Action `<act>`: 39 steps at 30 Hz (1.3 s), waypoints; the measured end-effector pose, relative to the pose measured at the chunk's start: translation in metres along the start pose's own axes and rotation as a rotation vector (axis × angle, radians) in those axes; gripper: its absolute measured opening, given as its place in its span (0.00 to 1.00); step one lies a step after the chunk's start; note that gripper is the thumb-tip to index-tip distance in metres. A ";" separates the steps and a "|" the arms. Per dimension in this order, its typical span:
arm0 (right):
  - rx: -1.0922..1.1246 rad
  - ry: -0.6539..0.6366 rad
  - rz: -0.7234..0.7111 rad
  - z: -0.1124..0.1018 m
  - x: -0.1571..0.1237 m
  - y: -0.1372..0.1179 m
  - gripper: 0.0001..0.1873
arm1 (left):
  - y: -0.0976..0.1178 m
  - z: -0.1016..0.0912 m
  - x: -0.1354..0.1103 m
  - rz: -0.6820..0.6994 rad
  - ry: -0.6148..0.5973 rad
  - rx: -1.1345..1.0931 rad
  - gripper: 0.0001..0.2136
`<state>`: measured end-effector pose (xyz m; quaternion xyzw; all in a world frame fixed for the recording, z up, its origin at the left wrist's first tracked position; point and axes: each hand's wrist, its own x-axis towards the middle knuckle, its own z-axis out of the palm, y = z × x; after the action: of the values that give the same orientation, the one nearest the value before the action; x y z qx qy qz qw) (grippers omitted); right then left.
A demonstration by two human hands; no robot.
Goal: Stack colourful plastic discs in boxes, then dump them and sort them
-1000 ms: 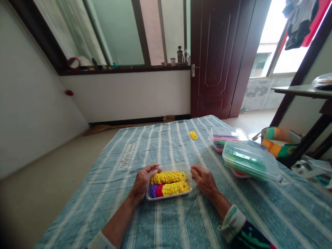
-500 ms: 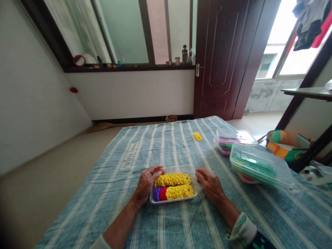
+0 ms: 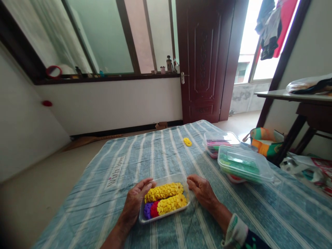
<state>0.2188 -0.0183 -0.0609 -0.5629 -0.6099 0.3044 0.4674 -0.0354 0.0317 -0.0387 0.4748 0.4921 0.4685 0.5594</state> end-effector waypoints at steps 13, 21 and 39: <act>-0.034 0.014 -0.022 0.001 0.000 0.000 0.19 | 0.002 -0.003 0.000 -0.037 -0.021 -0.017 0.23; -0.039 0.018 -0.021 0.002 0.001 -0.003 0.19 | 0.002 -0.008 0.000 -0.028 -0.044 0.002 0.25; 0.010 0.017 -0.026 0.001 0.003 -0.002 0.17 | 0.000 -0.023 0.012 0.158 0.120 0.089 0.23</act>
<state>0.2177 -0.0154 -0.0591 -0.5552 -0.6118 0.2964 0.4792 -0.0574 0.0456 -0.0411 0.5078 0.5060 0.5163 0.4686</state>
